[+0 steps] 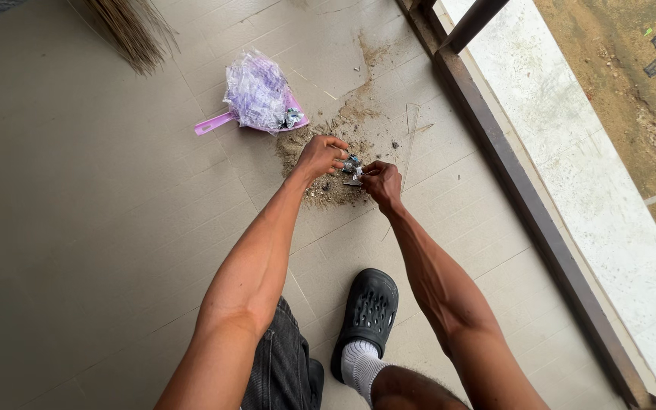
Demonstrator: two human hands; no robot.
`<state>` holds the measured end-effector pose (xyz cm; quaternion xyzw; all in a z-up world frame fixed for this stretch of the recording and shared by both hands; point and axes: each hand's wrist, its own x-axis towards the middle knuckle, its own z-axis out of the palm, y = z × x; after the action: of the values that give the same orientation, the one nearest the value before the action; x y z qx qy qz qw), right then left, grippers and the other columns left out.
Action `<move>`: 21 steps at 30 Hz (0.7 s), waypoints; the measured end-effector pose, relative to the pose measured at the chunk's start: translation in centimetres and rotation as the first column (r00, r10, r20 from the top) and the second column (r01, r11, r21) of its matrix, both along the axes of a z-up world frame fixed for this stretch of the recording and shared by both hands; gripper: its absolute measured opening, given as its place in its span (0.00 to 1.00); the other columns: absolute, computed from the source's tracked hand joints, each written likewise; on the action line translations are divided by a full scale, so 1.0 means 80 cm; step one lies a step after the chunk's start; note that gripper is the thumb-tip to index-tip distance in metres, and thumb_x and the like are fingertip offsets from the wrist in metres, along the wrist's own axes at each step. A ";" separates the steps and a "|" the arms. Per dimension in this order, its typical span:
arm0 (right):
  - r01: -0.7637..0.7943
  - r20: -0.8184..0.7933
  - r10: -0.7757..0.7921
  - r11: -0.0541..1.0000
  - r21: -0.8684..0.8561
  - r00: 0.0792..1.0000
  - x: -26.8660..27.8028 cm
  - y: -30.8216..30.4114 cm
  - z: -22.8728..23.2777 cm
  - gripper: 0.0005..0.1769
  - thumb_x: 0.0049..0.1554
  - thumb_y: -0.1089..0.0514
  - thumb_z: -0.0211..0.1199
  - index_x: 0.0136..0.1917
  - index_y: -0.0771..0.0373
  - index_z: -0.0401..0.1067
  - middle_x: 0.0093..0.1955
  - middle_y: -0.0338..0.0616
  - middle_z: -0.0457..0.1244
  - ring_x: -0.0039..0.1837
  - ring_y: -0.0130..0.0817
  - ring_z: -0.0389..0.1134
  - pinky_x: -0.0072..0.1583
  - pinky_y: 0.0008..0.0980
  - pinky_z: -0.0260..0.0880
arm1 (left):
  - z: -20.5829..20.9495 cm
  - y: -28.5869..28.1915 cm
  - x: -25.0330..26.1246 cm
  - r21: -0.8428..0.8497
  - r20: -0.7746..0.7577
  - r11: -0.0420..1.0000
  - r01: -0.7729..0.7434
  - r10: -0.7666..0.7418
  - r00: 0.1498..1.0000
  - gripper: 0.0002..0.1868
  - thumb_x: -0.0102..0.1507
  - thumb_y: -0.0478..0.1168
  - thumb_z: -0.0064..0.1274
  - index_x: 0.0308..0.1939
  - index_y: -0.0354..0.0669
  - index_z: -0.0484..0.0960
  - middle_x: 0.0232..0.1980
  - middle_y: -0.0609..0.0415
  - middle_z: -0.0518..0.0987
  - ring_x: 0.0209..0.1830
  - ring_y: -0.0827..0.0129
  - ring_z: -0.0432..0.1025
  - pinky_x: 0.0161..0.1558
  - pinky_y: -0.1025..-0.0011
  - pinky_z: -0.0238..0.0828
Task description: The person picks up shredded paper and small debris from the floor by hand and places it into a purple dustpan.
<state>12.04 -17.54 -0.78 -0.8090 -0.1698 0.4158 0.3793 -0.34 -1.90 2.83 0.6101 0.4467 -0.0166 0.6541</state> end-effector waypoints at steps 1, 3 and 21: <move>-0.001 0.002 0.001 1.000 -0.002 1.000 0.006 -0.001 0.000 0.09 0.54 0.67 0.67 0.50 0.71 0.78 0.39 0.50 0.72 0.37 0.36 0.72 0.36 0.32 0.70 | -0.004 0.001 0.000 -0.003 0.002 1.000 -0.001 0.001 1.000 0.17 0.63 0.35 0.53 0.56 0.40 0.83 0.48 0.48 0.86 0.40 0.67 0.82 0.39 0.72 0.78; 0.018 -0.150 0.013 0.979 0.203 0.989 0.010 -0.001 0.001 0.09 0.54 0.68 0.68 0.48 0.73 0.75 0.39 0.52 0.70 0.38 0.36 0.71 0.37 0.30 0.71 | -0.016 -0.005 0.003 0.014 0.004 1.000 0.012 -0.012 1.000 0.16 0.62 0.35 0.55 0.54 0.39 0.83 0.47 0.50 0.85 0.39 0.68 0.81 0.37 0.72 0.79; -0.022 -0.175 0.080 0.949 0.313 0.981 0.011 0.033 0.051 0.09 0.54 0.67 0.67 0.49 0.72 0.77 0.40 0.56 0.71 0.39 0.39 0.75 0.39 0.33 0.79 | 0.008 -0.010 0.013 0.148 0.117 0.988 -0.033 0.016 0.993 0.06 0.61 0.33 0.60 0.30 0.37 0.80 0.30 0.52 0.81 0.29 0.70 0.76 0.28 0.73 0.74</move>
<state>12.92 -14.94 3.28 -0.6926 -0.2179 0.4671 0.5046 0.73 -2.70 3.49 0.6519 0.4157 0.0604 0.6313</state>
